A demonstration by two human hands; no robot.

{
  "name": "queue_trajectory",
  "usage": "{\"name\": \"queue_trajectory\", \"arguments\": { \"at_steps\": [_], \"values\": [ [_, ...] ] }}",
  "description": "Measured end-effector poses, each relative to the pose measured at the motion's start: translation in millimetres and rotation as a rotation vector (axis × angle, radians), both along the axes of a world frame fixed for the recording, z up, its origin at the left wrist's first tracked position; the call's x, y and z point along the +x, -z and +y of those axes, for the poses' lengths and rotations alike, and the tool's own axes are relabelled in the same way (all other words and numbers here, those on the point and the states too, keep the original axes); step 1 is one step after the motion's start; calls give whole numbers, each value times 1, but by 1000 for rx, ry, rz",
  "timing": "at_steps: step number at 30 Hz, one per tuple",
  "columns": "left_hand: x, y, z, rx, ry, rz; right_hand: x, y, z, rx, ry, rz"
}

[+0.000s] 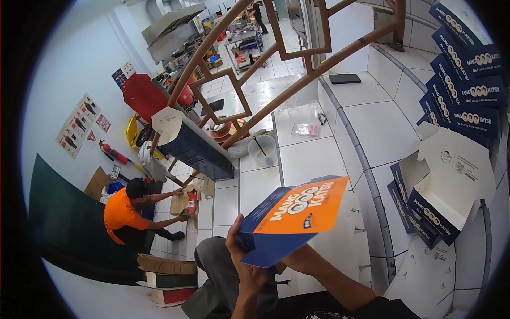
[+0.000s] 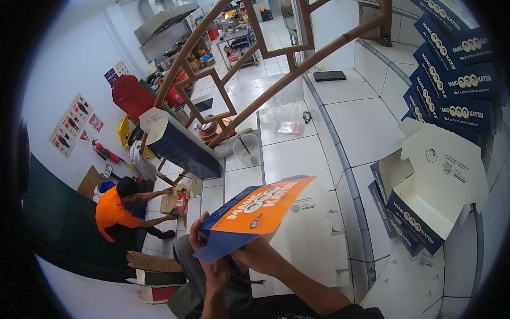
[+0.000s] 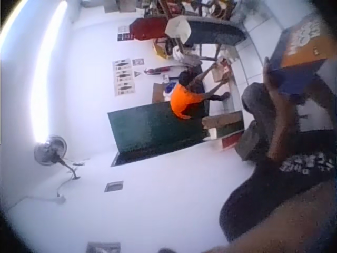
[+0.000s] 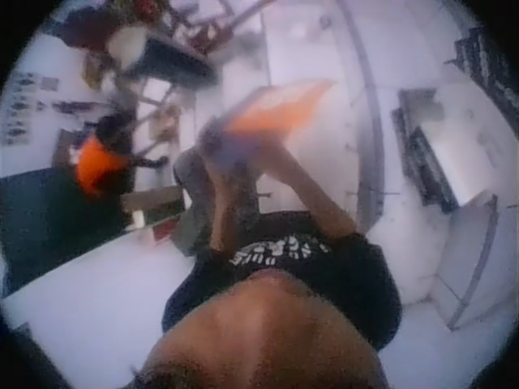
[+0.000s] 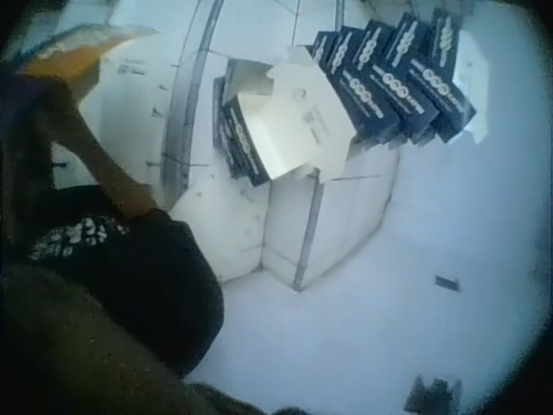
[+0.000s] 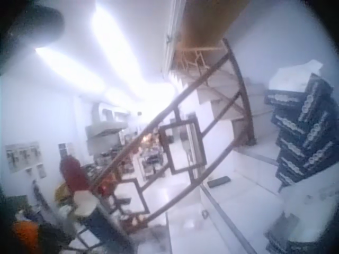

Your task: The person folds and assembles multiple white and blue cardboard food boxes by hand while sitting on the floor.

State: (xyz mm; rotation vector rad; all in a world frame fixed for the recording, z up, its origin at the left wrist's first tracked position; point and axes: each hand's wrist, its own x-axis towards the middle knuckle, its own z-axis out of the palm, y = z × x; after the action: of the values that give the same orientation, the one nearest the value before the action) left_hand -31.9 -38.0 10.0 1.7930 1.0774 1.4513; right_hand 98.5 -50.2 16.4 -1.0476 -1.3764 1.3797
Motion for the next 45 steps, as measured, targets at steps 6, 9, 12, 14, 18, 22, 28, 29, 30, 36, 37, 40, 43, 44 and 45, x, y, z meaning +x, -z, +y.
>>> {"name": "queue_trajectory", "arguments": {
  "at_steps": [6,9,12,14,18,22,28,29,30,36,37,40,43,44,45],
  "values": [
    [-26,3,11,-279,-76,-359,14,-16,-6,223,472,-34],
    [-37,0,15,-432,17,-559,45,-12,0,333,788,-369],
    [-40,11,20,-499,194,-611,73,-8,-10,-191,378,278],
    [-47,35,24,-596,70,-540,84,-3,-15,-175,336,284],
    [-32,7,33,-685,171,-528,92,2,-20,-244,291,373],
    [3,-9,48,-596,593,-710,116,-16,-43,-182,480,412],
    [22,-4,53,-624,561,-512,151,-91,-92,227,1219,249],
    [16,0,55,-621,533,-445,156,-95,-88,267,1315,141],
    [22,0,53,-658,529,-470,168,-97,-90,282,1489,-70],
    [29,2,47,-669,598,-408,222,-93,-88,-229,1545,-913],
    [28,1,45,-653,619,-358,228,-85,-91,-257,1463,-1127],
    [30,1,43,-660,603,-305,212,-88,-86,-140,1387,-1265],
    [32,2,46,-705,578,-291,209,-74,-67,-11,1192,-1389],
    [35,0,49,-747,559,-311,208,-73,-61,-156,1087,-1380],
    [48,-2,51,-747,563,-322,209,-76,-60,-299,989,-1381]
  ]
}}
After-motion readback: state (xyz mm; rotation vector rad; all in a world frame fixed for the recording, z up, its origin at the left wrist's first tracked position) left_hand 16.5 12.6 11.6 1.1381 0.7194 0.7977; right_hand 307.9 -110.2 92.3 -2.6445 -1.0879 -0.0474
